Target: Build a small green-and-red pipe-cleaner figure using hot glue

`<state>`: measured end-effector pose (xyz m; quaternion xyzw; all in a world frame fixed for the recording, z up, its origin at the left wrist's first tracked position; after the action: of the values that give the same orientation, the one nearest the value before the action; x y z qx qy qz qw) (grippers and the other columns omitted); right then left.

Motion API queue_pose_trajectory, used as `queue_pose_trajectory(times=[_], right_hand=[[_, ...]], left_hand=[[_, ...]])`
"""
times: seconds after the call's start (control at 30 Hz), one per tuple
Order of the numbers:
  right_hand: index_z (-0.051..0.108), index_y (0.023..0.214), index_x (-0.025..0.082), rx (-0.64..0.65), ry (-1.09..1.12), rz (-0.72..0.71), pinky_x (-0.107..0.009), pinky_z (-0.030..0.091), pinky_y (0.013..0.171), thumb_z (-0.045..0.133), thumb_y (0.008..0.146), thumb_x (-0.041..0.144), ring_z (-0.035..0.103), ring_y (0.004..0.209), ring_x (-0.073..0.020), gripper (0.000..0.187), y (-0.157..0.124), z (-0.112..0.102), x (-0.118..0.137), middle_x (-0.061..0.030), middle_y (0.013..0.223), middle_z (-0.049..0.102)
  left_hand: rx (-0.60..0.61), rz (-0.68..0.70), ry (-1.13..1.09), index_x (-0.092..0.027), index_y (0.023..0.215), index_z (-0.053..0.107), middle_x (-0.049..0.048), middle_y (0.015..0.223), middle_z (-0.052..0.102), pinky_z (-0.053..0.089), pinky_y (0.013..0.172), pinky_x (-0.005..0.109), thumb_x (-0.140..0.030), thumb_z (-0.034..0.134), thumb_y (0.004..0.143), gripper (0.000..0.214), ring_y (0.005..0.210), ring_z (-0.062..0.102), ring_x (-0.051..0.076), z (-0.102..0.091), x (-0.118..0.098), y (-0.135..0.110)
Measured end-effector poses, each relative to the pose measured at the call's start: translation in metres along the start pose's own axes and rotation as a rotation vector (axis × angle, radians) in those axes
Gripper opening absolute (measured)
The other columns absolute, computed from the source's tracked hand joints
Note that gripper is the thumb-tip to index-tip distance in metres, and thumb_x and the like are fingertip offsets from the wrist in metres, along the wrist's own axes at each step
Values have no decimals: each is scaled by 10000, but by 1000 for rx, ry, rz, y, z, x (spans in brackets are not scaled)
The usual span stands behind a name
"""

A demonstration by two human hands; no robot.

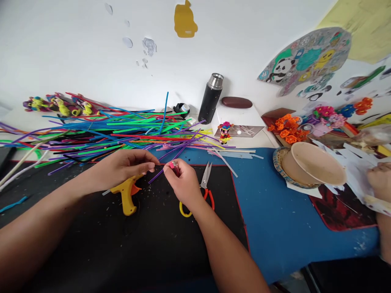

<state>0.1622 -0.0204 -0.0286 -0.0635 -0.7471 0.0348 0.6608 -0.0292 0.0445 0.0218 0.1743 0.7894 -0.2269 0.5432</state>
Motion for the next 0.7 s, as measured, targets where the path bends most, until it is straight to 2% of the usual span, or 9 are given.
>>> queue_pose_trajectory(times=[0.07,0.17,0.27,0.37,0.43,0.5,0.57,0.63,0.7], right_hand=[[652,899,237,-1,9,4,-301,320,589,692,945,522,398,607,-144,291,1,0,-2,62,684,431],[643,889,240,-4,30,9,-296,311,584,700,940,524,380,609,-141,294,3,-1,-5,64,691,406],[635,880,243,-10,44,12,-294,300,576,716,928,528,372,606,-141,300,4,-1,-7,67,687,391],[635,881,240,-18,44,10,-291,287,566,730,922,533,358,596,-136,310,3,-1,-8,69,680,391],[646,904,237,-7,59,12,-286,277,556,741,918,544,345,587,-130,322,4,0,-9,73,675,396],[649,918,237,11,92,23,-280,267,542,763,901,568,332,572,-125,350,4,4,-11,80,663,390],[639,914,241,21,127,34,-274,263,527,787,882,594,329,553,-120,385,5,7,-14,89,647,378],[626,906,244,23,159,37,-270,259,513,809,867,613,328,532,-115,414,5,11,-15,98,630,365],[618,895,242,22,196,33,-267,249,504,820,865,614,311,512,-105,424,4,14,-14,108,614,349]], left_hand=[[-11,25,54,-243,1014,861,51,882,788,559,695,300,-641,853,884,419,805,706,247,-10,-8,-2],[-147,57,64,-213,1017,815,58,980,804,580,816,310,-649,833,907,450,911,717,251,-34,-20,-11],[-180,59,211,-223,1044,816,49,966,815,561,747,295,-655,784,948,443,868,716,245,-41,-17,-31],[-69,108,376,-253,1062,831,55,1022,848,619,777,314,-571,688,1047,349,917,782,262,-22,3,-63],[-52,268,497,-267,1153,833,67,1119,858,656,880,326,-435,648,1085,259,989,821,257,-4,18,-88],[-54,390,645,-276,1289,811,88,1286,844,662,1003,347,-298,583,1121,284,1136,829,263,14,34,-108],[-78,463,778,-273,1360,793,100,1376,821,661,1061,368,-210,522,1141,354,1214,817,269,26,46,-120],[-24,507,870,-248,1445,758,119,1436,798,668,1062,370,-169,528,1139,390,1247,809,278,36,52,-124],[33,520,915,-224,1443,753,133,1422,799,678,1035,374,-142,567,1119,383,1199,816,280,42,53,-124]])
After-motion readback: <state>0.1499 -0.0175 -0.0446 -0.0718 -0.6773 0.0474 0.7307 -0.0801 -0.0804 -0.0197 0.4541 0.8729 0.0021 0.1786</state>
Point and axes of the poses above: each hand's wrist, its own y-axis towards the middle knuckle, its own z-axis out of the palm, x = y × z, the point moved 5 cm from there along y, towards the middle knuckle
